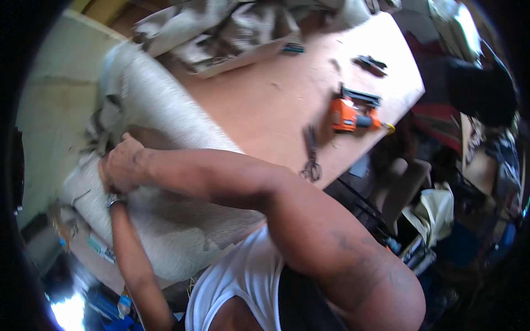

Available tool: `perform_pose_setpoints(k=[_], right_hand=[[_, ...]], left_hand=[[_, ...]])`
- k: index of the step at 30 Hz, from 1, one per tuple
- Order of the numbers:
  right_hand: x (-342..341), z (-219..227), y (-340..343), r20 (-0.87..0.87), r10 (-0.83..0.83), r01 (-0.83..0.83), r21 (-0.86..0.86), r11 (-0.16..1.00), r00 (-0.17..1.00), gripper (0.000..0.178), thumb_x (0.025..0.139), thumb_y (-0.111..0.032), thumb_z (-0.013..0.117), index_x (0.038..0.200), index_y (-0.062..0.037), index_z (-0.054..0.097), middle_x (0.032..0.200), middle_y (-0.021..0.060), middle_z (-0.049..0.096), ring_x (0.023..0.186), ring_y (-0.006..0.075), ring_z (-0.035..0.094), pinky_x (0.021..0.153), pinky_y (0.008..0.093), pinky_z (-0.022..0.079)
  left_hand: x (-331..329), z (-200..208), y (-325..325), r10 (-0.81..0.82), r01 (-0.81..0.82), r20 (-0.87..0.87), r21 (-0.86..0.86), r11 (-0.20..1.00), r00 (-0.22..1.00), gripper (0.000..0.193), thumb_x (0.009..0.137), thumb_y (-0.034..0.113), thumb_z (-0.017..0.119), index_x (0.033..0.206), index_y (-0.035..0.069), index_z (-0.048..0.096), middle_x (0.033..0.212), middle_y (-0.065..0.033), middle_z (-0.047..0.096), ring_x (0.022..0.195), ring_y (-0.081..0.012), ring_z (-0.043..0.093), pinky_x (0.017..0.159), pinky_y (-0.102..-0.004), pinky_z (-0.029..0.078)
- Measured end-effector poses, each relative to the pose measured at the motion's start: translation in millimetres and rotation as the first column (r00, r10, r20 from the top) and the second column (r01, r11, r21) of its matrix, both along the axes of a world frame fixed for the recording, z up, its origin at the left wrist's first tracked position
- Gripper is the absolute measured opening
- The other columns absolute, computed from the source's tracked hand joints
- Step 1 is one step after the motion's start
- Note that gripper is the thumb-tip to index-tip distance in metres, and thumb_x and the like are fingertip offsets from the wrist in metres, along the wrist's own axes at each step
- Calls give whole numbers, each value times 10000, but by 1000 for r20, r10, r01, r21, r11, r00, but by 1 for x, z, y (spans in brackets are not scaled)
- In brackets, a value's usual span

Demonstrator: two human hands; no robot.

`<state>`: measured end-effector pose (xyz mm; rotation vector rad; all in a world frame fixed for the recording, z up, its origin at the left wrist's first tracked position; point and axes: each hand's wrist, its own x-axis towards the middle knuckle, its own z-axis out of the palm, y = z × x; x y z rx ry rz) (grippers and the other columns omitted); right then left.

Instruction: The person wraps a piece of beige fabric around a wooden chair back frame. They smooth the fabric by hand, use a staple gun to secure it to the wood, and trim the excess material with scissors. The process involves repeated adjustments and stapling to ensure the fabric is taut and properly aligned.

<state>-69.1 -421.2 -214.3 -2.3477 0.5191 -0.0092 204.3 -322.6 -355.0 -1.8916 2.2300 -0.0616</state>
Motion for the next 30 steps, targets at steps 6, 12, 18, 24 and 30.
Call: perform_pose_setpoints(k=[6,12,18,24,30], right_hand=[[-387,-13,-11,102,-769,744,-358,564,631,435,915,-169,613,1339,-86,571,1209,172,659,1113,356,634,943,462,504],[-585,-136,99,-501,-757,509,-561,653,419,688,888,-193,639,1522,-127,381,1542,186,432,1410,382,436,1080,558,418],[-530,-114,76,-552,-782,519,-596,613,289,577,807,-250,694,1345,-99,548,1313,154,614,1185,323,605,948,526,446],[-470,-11,51,-381,-795,517,-610,600,473,541,785,-193,701,1288,-31,584,929,225,712,870,411,693,820,520,519],[-196,209,12,-654,-458,342,-307,888,602,587,877,-265,765,1360,-15,547,1076,201,729,932,247,727,828,392,539]], left_hand=[[-80,39,-8,355,-353,-34,54,934,934,469,1055,338,410,1308,-12,594,1333,-257,590,1267,-376,526,1155,-491,302],[-81,55,-31,320,-331,-107,-111,937,941,528,1046,411,418,1212,-42,633,1209,-214,667,1216,-330,576,1145,-453,322],[-78,53,-11,469,-472,-103,-4,882,877,700,1045,552,301,1484,27,447,1452,-154,555,1411,-240,444,1233,-399,209],[-73,31,-14,457,-480,-165,-143,865,874,712,1038,570,302,1458,24,481,1459,-146,549,1427,-243,426,1236,-405,203],[-70,58,-9,518,-510,-158,95,855,840,765,1028,613,268,1491,34,453,1540,-137,471,1506,-229,298,1251,-396,148]])
